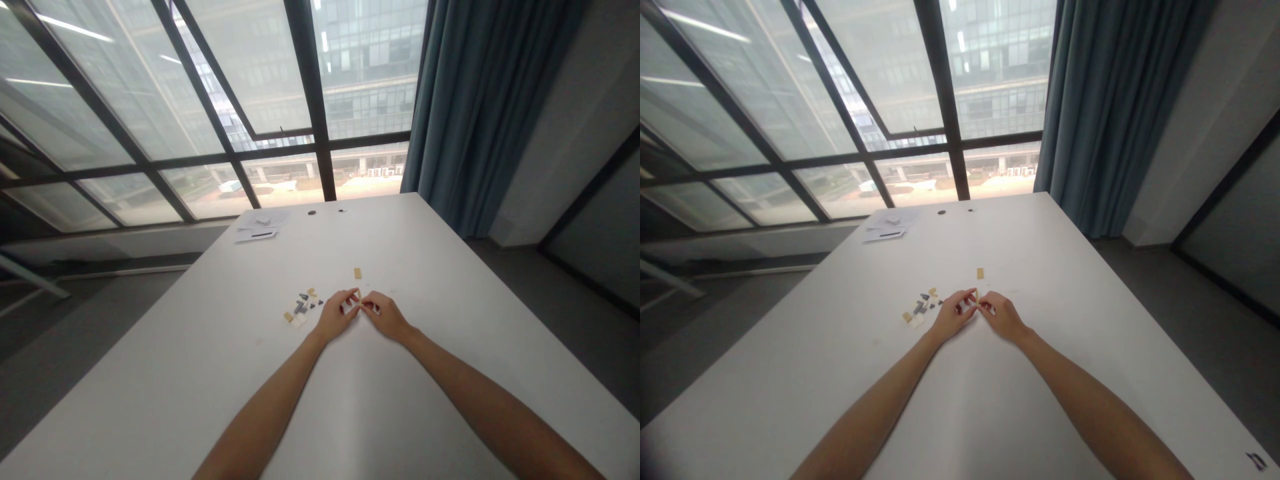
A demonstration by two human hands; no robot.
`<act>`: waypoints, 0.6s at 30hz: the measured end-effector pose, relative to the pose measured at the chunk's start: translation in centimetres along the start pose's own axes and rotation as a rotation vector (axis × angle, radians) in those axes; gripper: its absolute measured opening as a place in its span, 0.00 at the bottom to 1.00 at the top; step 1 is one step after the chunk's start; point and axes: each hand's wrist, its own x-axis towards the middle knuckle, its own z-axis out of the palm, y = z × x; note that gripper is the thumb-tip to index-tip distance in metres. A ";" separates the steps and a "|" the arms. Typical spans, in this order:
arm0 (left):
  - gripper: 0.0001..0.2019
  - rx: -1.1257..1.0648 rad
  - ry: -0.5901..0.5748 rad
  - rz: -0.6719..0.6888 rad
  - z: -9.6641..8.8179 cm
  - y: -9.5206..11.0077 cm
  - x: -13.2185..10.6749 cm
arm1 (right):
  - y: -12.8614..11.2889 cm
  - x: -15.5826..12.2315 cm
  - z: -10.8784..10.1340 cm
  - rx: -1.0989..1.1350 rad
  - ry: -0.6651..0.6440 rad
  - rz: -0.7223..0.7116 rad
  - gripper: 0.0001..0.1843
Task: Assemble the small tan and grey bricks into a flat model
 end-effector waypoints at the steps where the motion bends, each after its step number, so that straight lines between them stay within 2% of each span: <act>1: 0.22 -0.005 -0.008 0.000 0.0 0.1 0.0 | 0.0 0.0 0.0 -0.001 0.001 0.001 0.04; 8: 0.23 -0.055 -0.018 -0.023 0.1 0.1 0.0 | -0.1 0.0 -0.1 -0.012 -0.012 -0.023 0.04; 18: 0.09 0.025 0.067 -0.002 0.3 -0.3 0.2 | 0.0 -0.1 0.1 0.001 -0.023 -0.035 0.12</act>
